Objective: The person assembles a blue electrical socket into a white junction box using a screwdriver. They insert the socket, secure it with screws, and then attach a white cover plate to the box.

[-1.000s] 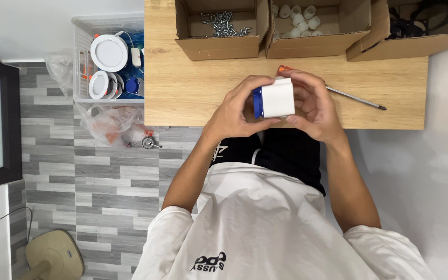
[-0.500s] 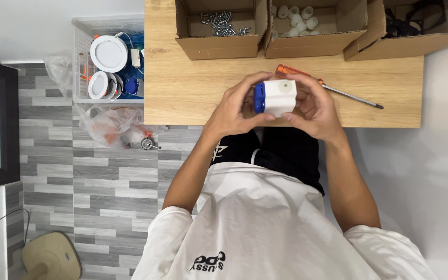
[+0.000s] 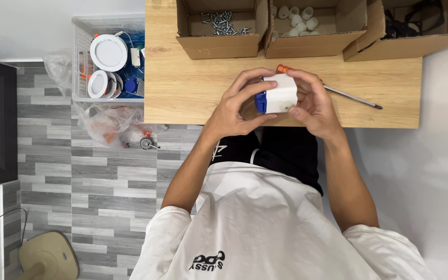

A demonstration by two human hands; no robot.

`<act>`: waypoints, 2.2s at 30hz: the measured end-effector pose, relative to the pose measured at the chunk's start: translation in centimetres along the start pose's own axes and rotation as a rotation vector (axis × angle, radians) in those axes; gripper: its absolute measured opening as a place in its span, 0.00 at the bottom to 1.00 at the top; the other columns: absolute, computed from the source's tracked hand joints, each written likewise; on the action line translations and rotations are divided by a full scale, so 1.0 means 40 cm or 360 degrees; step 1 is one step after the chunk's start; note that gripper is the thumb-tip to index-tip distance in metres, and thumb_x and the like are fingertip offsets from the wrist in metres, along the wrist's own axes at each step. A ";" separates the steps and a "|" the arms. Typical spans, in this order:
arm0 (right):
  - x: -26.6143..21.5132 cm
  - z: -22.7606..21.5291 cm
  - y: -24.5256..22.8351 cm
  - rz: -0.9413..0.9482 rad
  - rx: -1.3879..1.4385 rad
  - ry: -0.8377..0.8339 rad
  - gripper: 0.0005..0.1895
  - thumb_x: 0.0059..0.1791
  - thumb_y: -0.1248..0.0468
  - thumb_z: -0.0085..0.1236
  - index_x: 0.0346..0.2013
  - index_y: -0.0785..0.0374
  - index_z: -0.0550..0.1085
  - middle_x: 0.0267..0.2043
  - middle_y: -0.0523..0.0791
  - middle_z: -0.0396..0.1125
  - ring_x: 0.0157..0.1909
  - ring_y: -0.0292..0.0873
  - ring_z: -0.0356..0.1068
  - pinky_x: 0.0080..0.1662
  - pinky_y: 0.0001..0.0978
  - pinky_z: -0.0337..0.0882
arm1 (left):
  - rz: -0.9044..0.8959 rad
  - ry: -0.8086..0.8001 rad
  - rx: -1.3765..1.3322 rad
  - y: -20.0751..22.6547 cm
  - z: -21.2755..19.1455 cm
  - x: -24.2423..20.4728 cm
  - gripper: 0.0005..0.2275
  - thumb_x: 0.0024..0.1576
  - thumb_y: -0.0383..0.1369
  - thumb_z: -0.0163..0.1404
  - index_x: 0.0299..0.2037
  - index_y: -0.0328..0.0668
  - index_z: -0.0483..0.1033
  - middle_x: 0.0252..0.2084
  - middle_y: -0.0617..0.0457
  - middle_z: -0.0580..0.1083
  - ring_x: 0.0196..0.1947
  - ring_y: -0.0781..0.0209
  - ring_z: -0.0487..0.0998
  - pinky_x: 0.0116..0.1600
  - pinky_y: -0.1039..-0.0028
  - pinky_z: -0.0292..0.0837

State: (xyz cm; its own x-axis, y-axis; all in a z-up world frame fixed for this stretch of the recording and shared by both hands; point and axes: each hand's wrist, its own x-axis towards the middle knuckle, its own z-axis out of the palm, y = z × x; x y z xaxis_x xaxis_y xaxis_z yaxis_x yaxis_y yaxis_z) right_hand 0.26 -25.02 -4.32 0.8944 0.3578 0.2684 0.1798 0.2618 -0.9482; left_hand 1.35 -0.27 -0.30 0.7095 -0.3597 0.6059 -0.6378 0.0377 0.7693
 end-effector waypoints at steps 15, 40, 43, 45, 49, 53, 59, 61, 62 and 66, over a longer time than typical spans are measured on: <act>-0.008 0.016 -0.016 -0.0035 0.0036 -0.0002 0.53 0.46 0.70 0.69 0.79 0.69 0.48 0.75 0.56 0.57 0.70 0.57 0.69 0.62 0.44 0.80 | -0.0197 0.0028 -0.0097 0.003 -0.004 -0.006 0.36 0.56 0.38 0.74 0.72 0.38 0.69 0.63 0.43 0.75 0.58 0.54 0.82 0.60 0.64 0.83; 0.018 0.019 -0.044 -0.0107 -0.0244 -0.0069 0.50 0.53 0.44 0.59 0.80 0.68 0.49 0.78 0.59 0.56 0.78 0.55 0.58 0.71 0.47 0.67 | -0.0167 0.0028 -0.0116 0.003 0.006 -0.011 0.30 0.61 0.32 0.69 0.71 0.35 0.70 0.63 0.42 0.74 0.51 0.56 0.84 0.53 0.68 0.86; 0.012 0.001 -0.016 -0.0042 -0.0198 -0.0056 0.52 0.54 0.36 0.53 0.79 0.69 0.52 0.79 0.58 0.56 0.78 0.51 0.58 0.67 0.42 0.69 | -0.0077 0.0021 -0.0060 0.000 -0.005 -0.007 0.28 0.61 0.30 0.69 0.70 0.35 0.72 0.66 0.42 0.74 0.60 0.50 0.81 0.58 0.65 0.85; 0.007 -0.004 -0.019 0.0028 -0.0116 -0.0034 0.48 0.53 0.44 0.57 0.78 0.70 0.54 0.71 0.56 0.60 0.65 0.48 0.67 0.55 0.37 0.77 | -0.0054 0.0010 -0.0031 0.002 -0.003 -0.005 0.28 0.61 0.31 0.69 0.70 0.36 0.72 0.66 0.41 0.74 0.61 0.47 0.81 0.60 0.62 0.84; -0.010 -0.035 0.033 0.0033 -0.0013 0.0022 0.44 0.49 0.63 0.64 0.76 0.72 0.57 0.70 0.53 0.61 0.62 0.50 0.73 0.54 0.36 0.81 | -0.0082 -0.0017 -0.0016 0.015 -0.004 0.004 0.31 0.59 0.35 0.71 0.71 0.38 0.71 0.67 0.41 0.73 0.63 0.47 0.79 0.63 0.58 0.82; -0.013 -0.014 0.024 0.0032 0.0024 0.0044 0.45 0.46 0.70 0.69 0.75 0.71 0.57 0.73 0.54 0.60 0.66 0.53 0.72 0.59 0.39 0.80 | -0.0245 -0.0039 -0.0046 -0.004 0.001 -0.007 0.37 0.56 0.44 0.73 0.72 0.40 0.69 0.68 0.44 0.73 0.60 0.53 0.81 0.59 0.64 0.83; -0.007 -0.002 0.003 0.0000 -0.0047 -0.0016 0.44 0.45 0.75 0.69 0.72 0.72 0.58 0.75 0.55 0.57 0.70 0.53 0.68 0.61 0.39 0.78 | -0.0352 -0.0038 -0.0093 0.004 0.003 -0.004 0.31 0.60 0.41 0.69 0.71 0.38 0.71 0.64 0.43 0.75 0.49 0.55 0.84 0.53 0.67 0.85; -0.001 0.003 -0.007 -0.0008 -0.0060 -0.0031 0.42 0.46 0.75 0.68 0.72 0.71 0.57 0.76 0.56 0.56 0.71 0.55 0.66 0.62 0.40 0.77 | -0.0335 -0.0036 -0.0037 0.002 0.003 -0.002 0.32 0.59 0.42 0.71 0.70 0.39 0.71 0.64 0.44 0.75 0.50 0.54 0.85 0.53 0.67 0.85; -0.001 0.003 -0.009 -0.0016 -0.0064 -0.0031 0.42 0.46 0.75 0.68 0.72 0.71 0.57 0.76 0.56 0.56 0.71 0.55 0.66 0.62 0.40 0.77 | -0.0326 -0.0037 -0.0035 0.006 0.002 -0.001 0.32 0.59 0.42 0.71 0.70 0.39 0.71 0.64 0.44 0.75 0.50 0.54 0.85 0.53 0.67 0.85; 0.005 0.001 -0.021 0.0001 -0.0082 -0.0056 0.37 0.52 0.66 0.63 0.73 0.71 0.58 0.77 0.57 0.55 0.74 0.55 0.63 0.65 0.42 0.74 | -0.0269 -0.0057 0.0023 0.018 -0.002 0.008 0.31 0.57 0.40 0.71 0.69 0.40 0.73 0.63 0.44 0.75 0.54 0.49 0.84 0.55 0.63 0.85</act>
State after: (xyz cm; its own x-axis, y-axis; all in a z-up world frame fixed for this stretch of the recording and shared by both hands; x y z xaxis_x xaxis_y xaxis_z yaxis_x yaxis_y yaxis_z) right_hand 0.29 -25.13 -3.48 0.8796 0.3896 0.2731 0.2011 0.2158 -0.9555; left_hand 1.16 -0.31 0.46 0.7960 -0.3928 0.4605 -0.5148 -0.0392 0.8564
